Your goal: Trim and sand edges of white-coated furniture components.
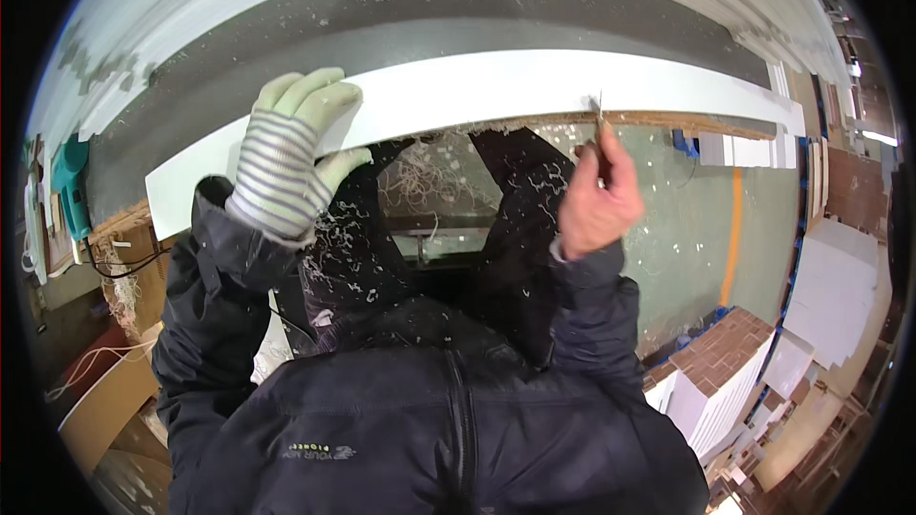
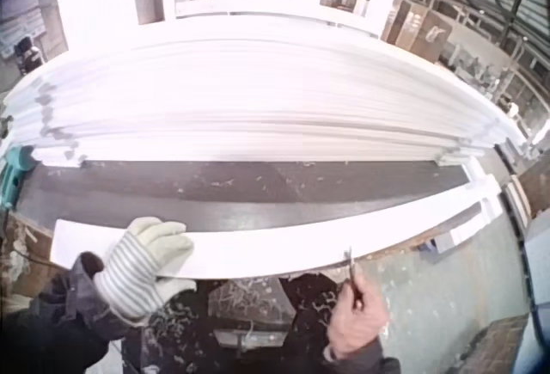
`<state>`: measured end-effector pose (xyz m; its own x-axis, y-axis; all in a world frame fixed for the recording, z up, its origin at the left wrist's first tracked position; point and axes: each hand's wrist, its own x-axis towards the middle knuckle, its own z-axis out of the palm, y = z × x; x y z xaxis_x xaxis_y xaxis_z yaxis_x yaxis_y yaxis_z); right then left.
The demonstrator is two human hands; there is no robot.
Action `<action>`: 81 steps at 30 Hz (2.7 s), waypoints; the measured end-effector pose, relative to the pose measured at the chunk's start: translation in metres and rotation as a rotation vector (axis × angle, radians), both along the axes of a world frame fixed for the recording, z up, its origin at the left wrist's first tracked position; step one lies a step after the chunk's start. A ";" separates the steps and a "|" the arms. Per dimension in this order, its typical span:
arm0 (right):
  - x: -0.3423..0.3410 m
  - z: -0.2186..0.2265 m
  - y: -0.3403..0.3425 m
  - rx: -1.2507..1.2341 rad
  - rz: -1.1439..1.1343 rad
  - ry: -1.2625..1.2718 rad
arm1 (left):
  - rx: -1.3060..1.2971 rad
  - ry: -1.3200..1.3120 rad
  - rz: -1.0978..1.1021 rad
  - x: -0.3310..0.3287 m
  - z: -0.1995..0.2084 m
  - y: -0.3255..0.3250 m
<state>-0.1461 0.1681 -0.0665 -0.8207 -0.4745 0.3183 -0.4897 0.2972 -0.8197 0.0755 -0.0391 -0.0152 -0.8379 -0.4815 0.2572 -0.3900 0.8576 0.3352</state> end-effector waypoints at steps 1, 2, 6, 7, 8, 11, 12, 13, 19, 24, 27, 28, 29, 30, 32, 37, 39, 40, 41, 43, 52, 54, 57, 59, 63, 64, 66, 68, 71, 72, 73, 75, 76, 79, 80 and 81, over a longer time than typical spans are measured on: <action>0.000 0.001 0.003 0.006 -0.035 0.048 | 0.014 0.011 -0.018 -0.007 0.000 0.006; 0.015 -0.003 -0.002 0.032 0.016 0.102 | 0.018 0.030 -0.039 -0.019 -0.003 0.008; 0.052 0.000 -0.023 -0.116 0.418 0.133 | 0.041 -0.019 -0.058 -0.036 0.000 0.011; 0.037 0.004 -0.015 -0.112 0.339 0.021 | 0.071 0.037 -0.109 -0.029 0.003 0.010; 0.020 0.009 -0.008 -0.123 0.257 -0.092 | 0.033 0.026 -0.169 -0.018 0.011 0.005; -0.063 0.017 0.022 -0.034 -0.182 -0.140 | -0.093 -0.166 -0.087 0.043 0.013 -0.017; -0.081 0.015 0.028 -0.026 -0.197 -0.125 | -0.104 -0.179 -0.083 0.060 0.010 -0.023; -0.094 0.010 0.031 -0.020 -0.178 -0.087 | -0.093 -0.194 -0.105 0.074 0.007 -0.030; -0.002 0.010 -0.003 0.004 0.107 0.111 | -0.048 -0.006 -0.208 0.047 0.009 -0.022; 0.068 0.008 -0.026 -0.077 0.453 0.063 | 0.038 -0.023 -0.109 0.002 0.004 0.008; 0.041 0.012 -0.024 -0.084 0.423 0.037 | 0.070 -0.006 -0.088 0.007 -0.001 0.008; 0.037 0.022 -0.014 0.083 0.202 -0.249 | 0.064 -0.010 -0.089 0.007 -0.001 0.008; 0.028 0.012 -0.011 0.015 0.121 -0.119 | 0.063 -0.012 -0.105 0.001 0.001 0.010; 0.025 0.003 -0.018 -0.052 0.049 0.010 | 0.065 -0.014 -0.098 -0.002 -0.001 0.012; 0.052 0.005 -0.018 0.029 0.136 -0.024 | 0.053 0.044 -0.101 -0.011 -0.004 0.017; 0.063 0.013 -0.015 -0.043 0.517 -0.164 | 0.046 0.053 -0.084 -0.017 -0.009 0.020; 0.044 0.014 -0.012 -0.052 0.400 -0.182 | 0.050 0.025 -0.090 -0.020 -0.004 0.022; 0.041 0.013 -0.016 -0.072 0.298 -0.199 | 0.052 0.010 -0.076 -0.021 0.000 0.023; 0.043 0.010 -0.021 -0.086 0.317 -0.168 | 0.053 0.017 -0.054 -0.023 -0.001 0.022; 0.047 0.015 -0.018 -0.012 0.536 -0.161 | 0.052 0.008 -0.071 -0.025 -0.004 0.022; -0.006 0.040 -0.023 0.086 0.839 -0.242 | 0.037 -0.014 -0.082 -0.028 0.001 0.018; -0.010 0.040 -0.018 0.104 0.847 -0.356 | 0.020 -0.006 -0.106 -0.033 0.001 0.018; -0.007 0.034 -0.022 0.021 0.721 -0.288 | 0.020 0.032 -0.139 -0.050 0.001 0.020; -0.019 0.038 -0.014 0.095 0.896 -0.302 | 0.006 -0.010 -0.127 -0.052 -0.001 0.022; -0.015 0.033 -0.017 0.015 0.743 -0.522 | 0.021 -0.053 -0.110 -0.057 -0.001 0.027; -0.016 0.027 -0.016 0.066 0.724 -0.560 | 0.036 -0.032 -0.118 -0.061 -0.002 0.026; -0.016 0.025 -0.007 0.014 0.928 -0.204 | 0.031 -0.035 -0.130 -0.063 -0.002 0.025; -0.015 0.027 -0.003 0.128 0.932 -0.345 | 0.031 -0.033 -0.132 -0.064 -0.005 0.024; -0.003 0.017 -0.006 -0.064 0.600 -0.416 | 0.027 0.027 -0.187 -0.071 -0.006 0.024; -0.002 0.018 -0.002 -0.067 0.608 -0.412 | 0.021 0.029 -0.181 -0.072 -0.006 0.025; -0.003 0.017 0.005 -0.033 0.712 -0.296 | 0.001 0.004 -0.165 -0.073 -0.007 0.026; 0.003 0.031 0.010 -0.019 0.716 -0.415 | 0.035 0.003 -0.147 -0.068 -0.008 0.024; 0.011 0.023 0.008 -0.118 0.552 -0.456 | 0.035 0.008 -0.127 -0.060 -0.004 0.020; 0.025 0.013 0.005 -0.148 0.471 -0.423 | -0.146 -0.082 -0.211 -0.019 0.015 0.013; 0.033 0.012 0.006 -0.173 0.372 -0.406 | -0.176 -0.166 -0.186 -0.004 0.012 0.003; 0.041 0.011 0.002 -0.200 0.293 -0.393 | -0.152 -0.178 -0.199 0.013 0.010 -0.009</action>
